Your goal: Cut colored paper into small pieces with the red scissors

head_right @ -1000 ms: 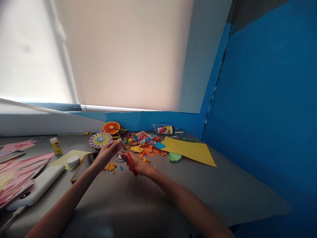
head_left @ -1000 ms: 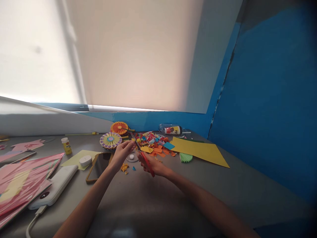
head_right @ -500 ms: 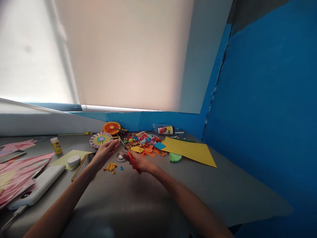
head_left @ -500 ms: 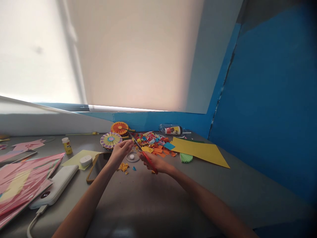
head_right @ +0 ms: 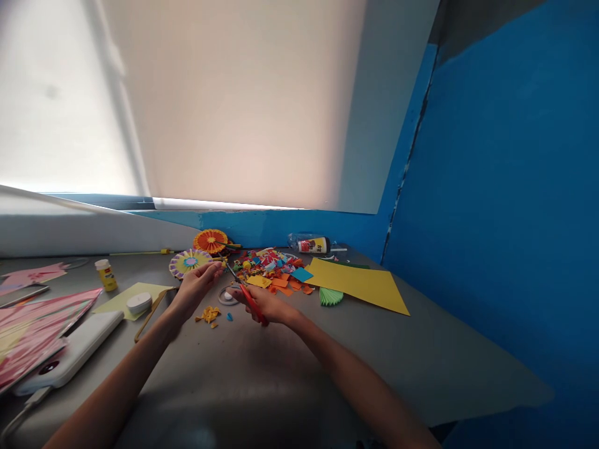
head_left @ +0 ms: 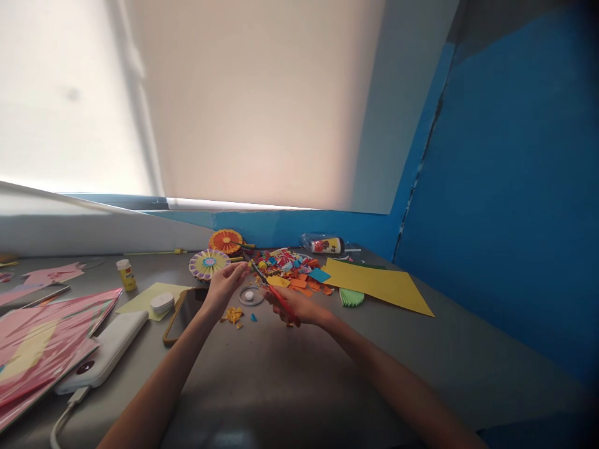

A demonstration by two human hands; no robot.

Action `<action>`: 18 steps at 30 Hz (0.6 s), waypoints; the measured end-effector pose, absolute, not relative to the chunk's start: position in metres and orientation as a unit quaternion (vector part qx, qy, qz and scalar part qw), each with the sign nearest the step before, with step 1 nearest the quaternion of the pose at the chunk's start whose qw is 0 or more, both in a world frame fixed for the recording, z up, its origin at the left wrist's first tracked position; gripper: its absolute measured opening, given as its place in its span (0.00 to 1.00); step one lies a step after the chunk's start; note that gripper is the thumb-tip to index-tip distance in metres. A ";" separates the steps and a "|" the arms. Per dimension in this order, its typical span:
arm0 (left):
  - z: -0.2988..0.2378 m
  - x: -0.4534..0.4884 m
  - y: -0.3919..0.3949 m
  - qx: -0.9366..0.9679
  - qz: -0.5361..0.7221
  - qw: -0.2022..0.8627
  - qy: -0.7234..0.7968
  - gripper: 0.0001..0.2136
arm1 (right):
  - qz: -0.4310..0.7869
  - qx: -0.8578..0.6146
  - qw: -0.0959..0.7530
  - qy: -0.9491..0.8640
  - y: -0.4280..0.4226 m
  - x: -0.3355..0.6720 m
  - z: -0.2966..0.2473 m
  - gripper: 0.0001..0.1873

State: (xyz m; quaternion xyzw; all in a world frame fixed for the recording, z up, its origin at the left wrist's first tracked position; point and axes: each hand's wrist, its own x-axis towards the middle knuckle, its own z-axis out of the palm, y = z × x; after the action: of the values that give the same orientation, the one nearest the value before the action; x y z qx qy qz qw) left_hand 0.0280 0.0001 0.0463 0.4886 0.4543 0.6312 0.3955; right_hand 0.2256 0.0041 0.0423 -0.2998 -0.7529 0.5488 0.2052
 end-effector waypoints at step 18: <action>0.043 0.024 0.002 0.516 0.654 0.332 0.442 0.21 | 0.532 -0.327 0.183 -0.760 0.019 0.235 0.034 0.24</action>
State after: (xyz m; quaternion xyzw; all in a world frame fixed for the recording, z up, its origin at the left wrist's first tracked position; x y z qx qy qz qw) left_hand 0.0238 0.0021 0.0432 0.5155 0.4424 0.6543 0.3323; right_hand 0.2353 0.0192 0.0343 -0.3268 -0.7597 0.5316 0.1828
